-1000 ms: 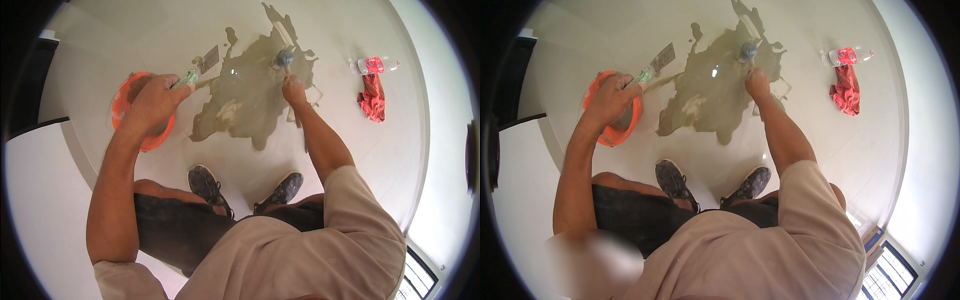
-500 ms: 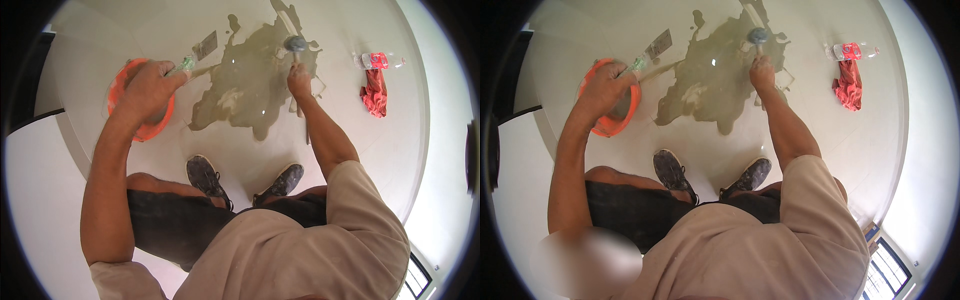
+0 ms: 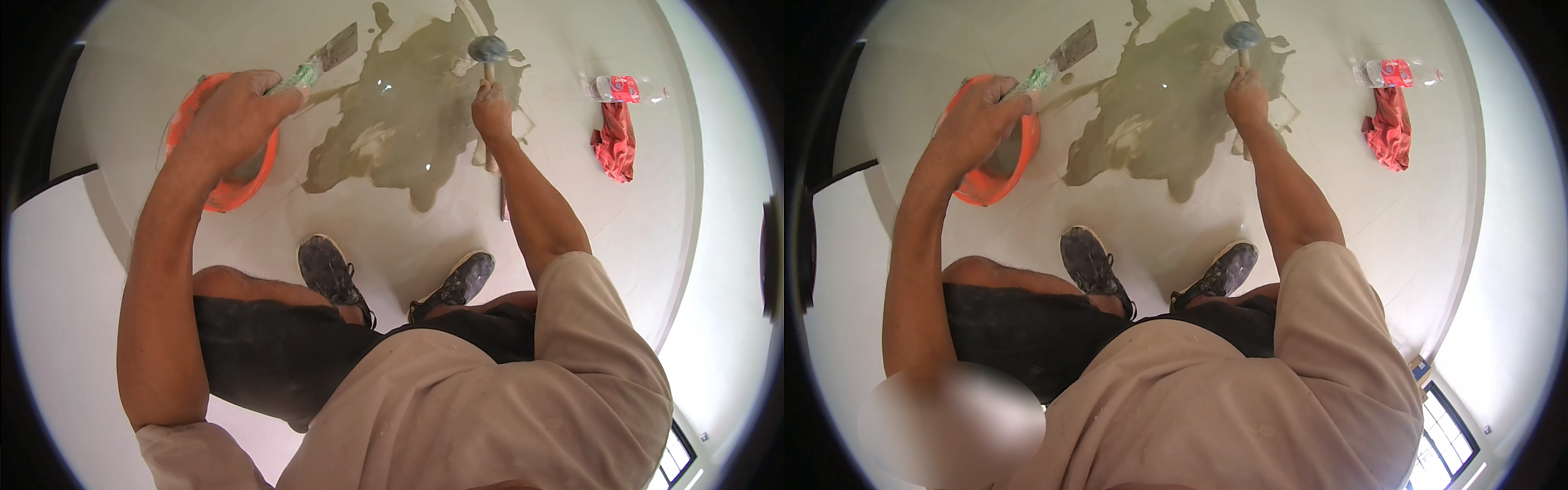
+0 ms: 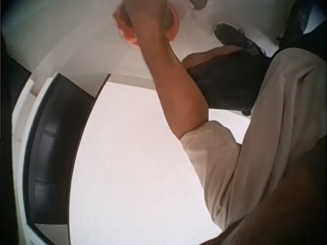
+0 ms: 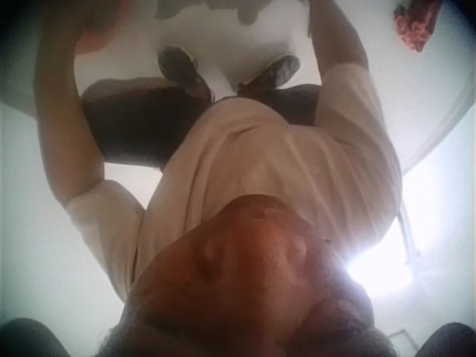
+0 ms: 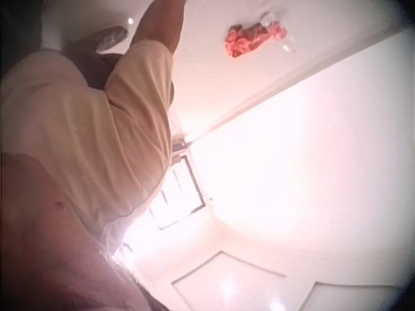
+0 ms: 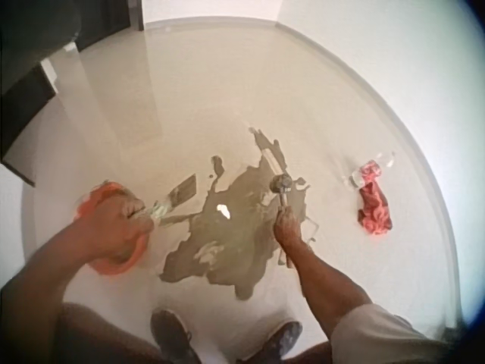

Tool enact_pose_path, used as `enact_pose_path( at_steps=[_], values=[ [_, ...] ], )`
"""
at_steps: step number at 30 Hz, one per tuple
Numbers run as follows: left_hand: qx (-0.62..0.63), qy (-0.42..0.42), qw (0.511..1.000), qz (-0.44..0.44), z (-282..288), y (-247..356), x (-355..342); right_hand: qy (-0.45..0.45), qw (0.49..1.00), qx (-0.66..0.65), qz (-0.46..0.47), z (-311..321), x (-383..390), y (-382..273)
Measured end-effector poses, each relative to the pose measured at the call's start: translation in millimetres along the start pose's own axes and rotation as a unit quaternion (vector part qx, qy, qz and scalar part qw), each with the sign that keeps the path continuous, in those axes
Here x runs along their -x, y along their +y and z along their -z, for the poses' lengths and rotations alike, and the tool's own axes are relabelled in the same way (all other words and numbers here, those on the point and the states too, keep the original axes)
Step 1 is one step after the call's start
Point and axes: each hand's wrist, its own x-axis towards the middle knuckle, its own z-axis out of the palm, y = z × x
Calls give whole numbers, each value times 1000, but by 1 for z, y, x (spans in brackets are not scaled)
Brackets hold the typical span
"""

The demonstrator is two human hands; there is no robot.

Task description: The person patches a floor by applying a gray wet mixture from a bucket onto a light-colored tile surface using a putty knife and a hammer.

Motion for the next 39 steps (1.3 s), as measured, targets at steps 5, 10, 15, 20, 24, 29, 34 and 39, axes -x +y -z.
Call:
enact_pose_path(
  at_steps=[5,10,15,20,24,29,34,39],
  values=[
    [-24,13,1000,3,1,-2,3,6,1000,-18,-18,7,3,-27],
    [-1,4,1000,18,3,-2,3,-15,994,63,87,-1,3,-29],
    [-16,2,1000,2,-1,10,1,1,981,98,165,-2,-6,0],
    [-6,20,1000,9,0,7,4,23,993,33,114,3,-3,-9],
    [-7,34,999,8,-4,1,0,88,988,30,120,-2,7,-6],
    [-6,4,1000,-8,-3,14,1,-1,966,147,215,-6,-9,18],
    [-4,9,1000,-1,-2,12,2,-38,982,118,144,-2,-15,18],
    [-17,23,999,-21,-1,7,4,-1,1000,17,4,14,-2,-12]
  ],
)
